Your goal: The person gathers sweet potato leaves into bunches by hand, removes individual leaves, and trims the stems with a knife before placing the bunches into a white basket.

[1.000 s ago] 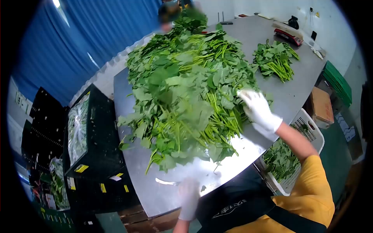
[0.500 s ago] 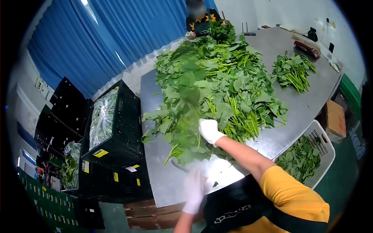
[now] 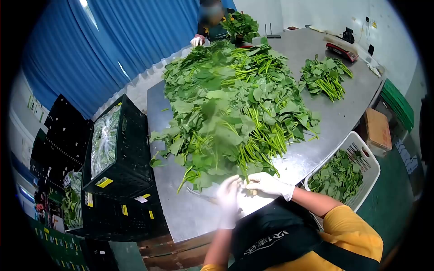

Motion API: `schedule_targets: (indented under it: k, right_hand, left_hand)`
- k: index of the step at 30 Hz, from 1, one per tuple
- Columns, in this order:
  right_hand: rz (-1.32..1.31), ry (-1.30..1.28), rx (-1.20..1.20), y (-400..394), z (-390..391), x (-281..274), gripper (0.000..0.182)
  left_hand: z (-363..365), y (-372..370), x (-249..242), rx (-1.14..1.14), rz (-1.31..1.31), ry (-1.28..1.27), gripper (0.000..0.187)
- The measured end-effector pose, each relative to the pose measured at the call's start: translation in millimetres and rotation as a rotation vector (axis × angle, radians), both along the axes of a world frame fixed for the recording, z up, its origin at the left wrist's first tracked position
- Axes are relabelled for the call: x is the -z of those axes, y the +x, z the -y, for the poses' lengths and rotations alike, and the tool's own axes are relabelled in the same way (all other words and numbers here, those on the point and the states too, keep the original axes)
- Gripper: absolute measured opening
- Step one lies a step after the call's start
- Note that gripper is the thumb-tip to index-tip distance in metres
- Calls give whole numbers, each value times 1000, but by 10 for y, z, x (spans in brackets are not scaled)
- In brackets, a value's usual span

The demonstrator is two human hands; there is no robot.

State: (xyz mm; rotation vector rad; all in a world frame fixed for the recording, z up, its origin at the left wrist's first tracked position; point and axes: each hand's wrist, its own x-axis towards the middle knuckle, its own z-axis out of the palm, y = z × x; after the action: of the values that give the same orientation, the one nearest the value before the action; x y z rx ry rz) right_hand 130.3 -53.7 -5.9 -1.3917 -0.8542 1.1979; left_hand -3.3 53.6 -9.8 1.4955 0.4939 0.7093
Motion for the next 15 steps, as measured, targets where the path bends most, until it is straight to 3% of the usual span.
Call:
schedule_targets:
  k: [5,7,9,11,12,13,15]
  right_hand:
    - [-114,37,-154,30,146,160,22]
    - [-192,40,-225,48,207,190,23]
    - [-148,21,-232,84,280,208,24]
    - [-84,5,-186,114,307,152,25]
    - [-55,-36,-73,64,321,-34,24]
    - [-54,-32,-65,76,283,-4,24]
    - [-39,-2,208,91,253,119,18]
  left_hand:
    - [4,226,-55,140,-89,-230,25]
    - [60,262,-58,106,31,447,25]
    - [92,287,-80,116,20,358,23]
    - [92,303,-95,211,-174,168,20]
    - [167,352,-129,44,-95,667,16]
    - [182,410,-103,51,-90,671,16]
    - [220,498,-35,113,-9,-484,12]
